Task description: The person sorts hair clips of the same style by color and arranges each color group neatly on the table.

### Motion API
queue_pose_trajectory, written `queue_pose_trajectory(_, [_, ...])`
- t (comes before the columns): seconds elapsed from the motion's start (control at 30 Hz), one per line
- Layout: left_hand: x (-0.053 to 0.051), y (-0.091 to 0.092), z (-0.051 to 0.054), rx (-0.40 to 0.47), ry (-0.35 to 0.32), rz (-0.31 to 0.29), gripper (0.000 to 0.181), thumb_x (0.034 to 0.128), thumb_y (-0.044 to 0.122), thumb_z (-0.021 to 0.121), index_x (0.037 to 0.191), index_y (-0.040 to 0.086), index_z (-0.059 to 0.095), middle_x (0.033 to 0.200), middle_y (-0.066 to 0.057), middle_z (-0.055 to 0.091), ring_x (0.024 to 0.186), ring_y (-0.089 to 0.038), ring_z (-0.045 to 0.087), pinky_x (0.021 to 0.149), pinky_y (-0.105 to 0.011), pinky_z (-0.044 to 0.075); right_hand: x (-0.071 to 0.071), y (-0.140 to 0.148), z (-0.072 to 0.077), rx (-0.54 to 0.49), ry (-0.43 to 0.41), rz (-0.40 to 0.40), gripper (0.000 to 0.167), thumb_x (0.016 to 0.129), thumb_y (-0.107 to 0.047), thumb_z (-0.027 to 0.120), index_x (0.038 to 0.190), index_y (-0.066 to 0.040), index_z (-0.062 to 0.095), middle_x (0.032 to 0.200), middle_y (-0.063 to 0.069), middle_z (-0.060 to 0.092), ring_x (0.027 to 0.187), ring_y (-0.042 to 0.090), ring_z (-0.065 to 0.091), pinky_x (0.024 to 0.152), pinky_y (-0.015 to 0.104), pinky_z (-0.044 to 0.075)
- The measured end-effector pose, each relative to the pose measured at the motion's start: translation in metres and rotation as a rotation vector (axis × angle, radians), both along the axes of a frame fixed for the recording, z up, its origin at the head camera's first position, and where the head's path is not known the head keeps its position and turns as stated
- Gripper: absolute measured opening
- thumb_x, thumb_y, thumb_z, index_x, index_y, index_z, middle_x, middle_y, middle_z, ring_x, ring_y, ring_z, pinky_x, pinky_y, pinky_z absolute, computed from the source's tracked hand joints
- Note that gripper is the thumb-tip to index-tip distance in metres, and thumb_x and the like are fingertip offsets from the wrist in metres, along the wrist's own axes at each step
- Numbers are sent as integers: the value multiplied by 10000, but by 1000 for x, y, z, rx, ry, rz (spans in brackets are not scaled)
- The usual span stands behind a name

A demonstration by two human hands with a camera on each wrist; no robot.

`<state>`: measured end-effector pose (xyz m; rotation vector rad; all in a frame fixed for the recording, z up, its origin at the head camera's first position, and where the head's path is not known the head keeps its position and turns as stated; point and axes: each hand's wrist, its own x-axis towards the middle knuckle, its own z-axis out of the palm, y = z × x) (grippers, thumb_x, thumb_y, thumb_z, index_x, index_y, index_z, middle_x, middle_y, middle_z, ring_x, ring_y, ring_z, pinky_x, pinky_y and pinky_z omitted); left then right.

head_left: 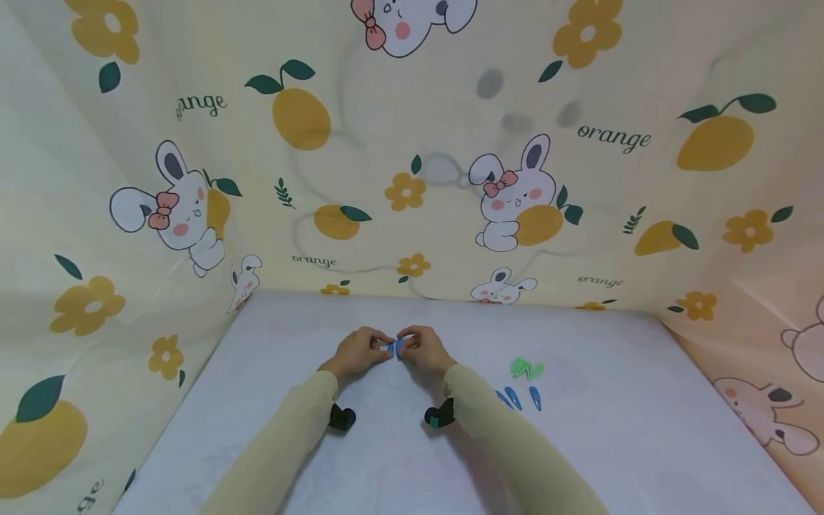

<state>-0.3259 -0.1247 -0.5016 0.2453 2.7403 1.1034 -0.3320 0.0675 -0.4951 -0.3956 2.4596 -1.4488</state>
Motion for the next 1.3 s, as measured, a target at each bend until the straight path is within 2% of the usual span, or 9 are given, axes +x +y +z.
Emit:
queue_pose_trajectory(0.13, [3, 2, 1, -7, 0, 5, 328, 897, 259, 774, 1210, 162, 745, 664, 24, 520, 628, -129, 462, 608, -274, 346, 1, -1, -3, 70, 38, -10, 312, 914, 25, 660, 1225, 3, 659, 934, 126, 721, 797, 134, 613, 722, 234, 505])
queue_pose_trajectory(0.23, [4, 2, 1, -6, 2, 0, 322, 902, 251, 771, 1210, 159, 744, 664, 20, 521, 622, -129, 461, 600, -272, 347, 1, -3, -4, 108, 36, -20, 322, 913, 14, 664, 1233, -24, 671, 927, 95, 706, 815, 144, 595, 731, 241, 491])
queue_pose_trajectory(0.43, [2, 0, 0, 5, -14, 3, 331, 906, 246, 767, 1226, 168, 730, 661, 20, 520, 610, -133, 462, 589, -271, 349, 2, -7, -4, 154, 41, -35, 314, 920, -17, 678, 1233, -45, 683, 921, 71, 687, 845, 162, 599, 771, 276, 500])
queue_pose_trajectory(0.7, [3, 1, 4, 20, -35, 10, 342, 904, 247, 770, 1233, 170, 719, 693, 7, 550, 631, -146, 491, 607, -279, 375, -2, -12, -7, 206, 51, -78, 312, 911, -67, 669, 1221, -41, 692, 864, 28, 660, 790, 152, 570, 727, 267, 448])
queue_pose_trajectory(0.97, [3, 1, 6, 13, -56, 19, 357, 910, 260, 763, 1254, 188, 706, 708, 7, 556, 646, -148, 495, 623, -283, 384, -1, -15, -5, 278, 81, -117, 295, 899, -119, 707, 1187, -57, 719, 1060, 82, 690, 974, 225, 600, 954, 443, 507])
queue_pose_trajectory(1.3, [3, 1, 5, 18, -52, -7, 352, 920, 249, 752, 1262, 185, 700, 732, -9, 572, 662, -159, 508, 622, -284, 398, -1, -16, -8, 277, 69, -146, 311, 887, -138, 716, 1195, -100, 726, 1115, 98, 695, 1027, 248, 623, 967, 456, 510])
